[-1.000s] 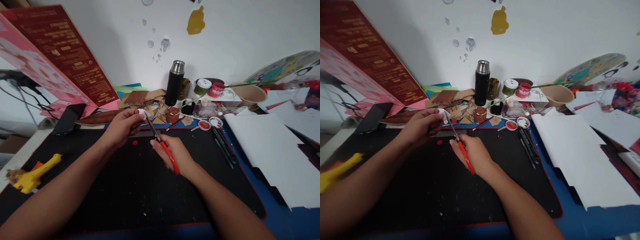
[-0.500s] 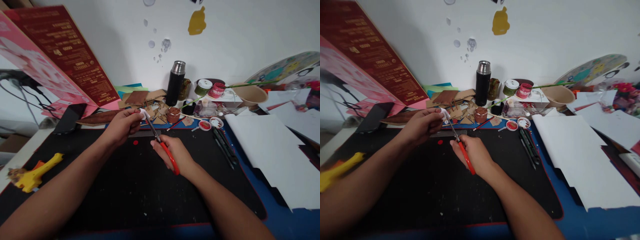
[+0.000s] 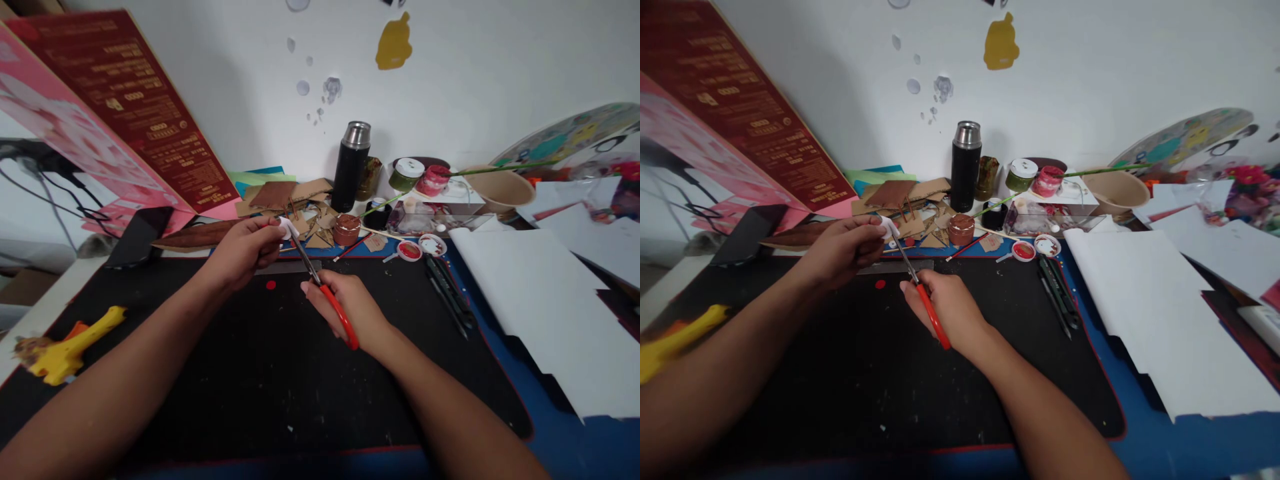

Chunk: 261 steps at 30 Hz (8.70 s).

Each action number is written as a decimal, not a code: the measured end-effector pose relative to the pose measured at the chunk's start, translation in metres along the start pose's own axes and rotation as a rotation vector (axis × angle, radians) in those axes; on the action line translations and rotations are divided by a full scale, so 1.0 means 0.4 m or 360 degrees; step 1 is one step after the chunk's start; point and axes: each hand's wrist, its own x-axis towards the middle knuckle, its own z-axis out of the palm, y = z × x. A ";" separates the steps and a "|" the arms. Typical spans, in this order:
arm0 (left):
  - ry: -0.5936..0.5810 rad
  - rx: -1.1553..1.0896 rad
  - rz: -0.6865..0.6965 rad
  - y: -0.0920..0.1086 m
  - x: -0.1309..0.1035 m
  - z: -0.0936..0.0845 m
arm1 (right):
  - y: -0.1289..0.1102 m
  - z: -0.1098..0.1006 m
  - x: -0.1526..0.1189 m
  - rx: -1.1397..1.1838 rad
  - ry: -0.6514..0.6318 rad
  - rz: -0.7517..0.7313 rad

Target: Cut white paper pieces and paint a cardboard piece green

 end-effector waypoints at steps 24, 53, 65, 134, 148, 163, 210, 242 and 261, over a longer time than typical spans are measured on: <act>-0.0102 0.0045 -0.0109 0.009 0.011 -0.024 | -0.005 -0.006 -0.002 -0.0084 -0.0059 0.0022; -0.0198 0.0164 -0.0089 0.002 -0.012 0.002 | 0.001 0.003 0.004 0.0112 0.0020 0.0146; -0.0020 -0.0015 0.0164 0.001 -0.028 0.038 | 0.002 -0.001 -0.001 0.0272 -0.0129 0.0048; 0.0044 0.0412 0.0222 -0.026 -0.055 0.049 | 0.018 0.005 -0.003 0.0344 -0.0170 -0.0078; -0.0094 0.0369 0.0234 -0.038 -0.066 0.077 | 0.011 0.004 -0.002 0.0280 -0.0065 -0.0081; -0.0049 0.0259 0.0213 -0.035 -0.057 0.063 | 0.007 -0.004 -0.003 0.0218 -0.0058 -0.0043; -0.0077 0.0239 0.0140 -0.020 -0.022 0.023 | 0.006 -0.006 -0.002 0.0104 -0.0066 0.0052; -0.0102 0.0230 0.0143 -0.018 -0.018 0.020 | -0.003 -0.008 -0.002 -0.0033 -0.0005 -0.0044; -0.0133 0.0338 0.0110 0.002 -0.027 0.019 | -0.002 -0.004 -0.005 0.0284 -0.0205 0.0128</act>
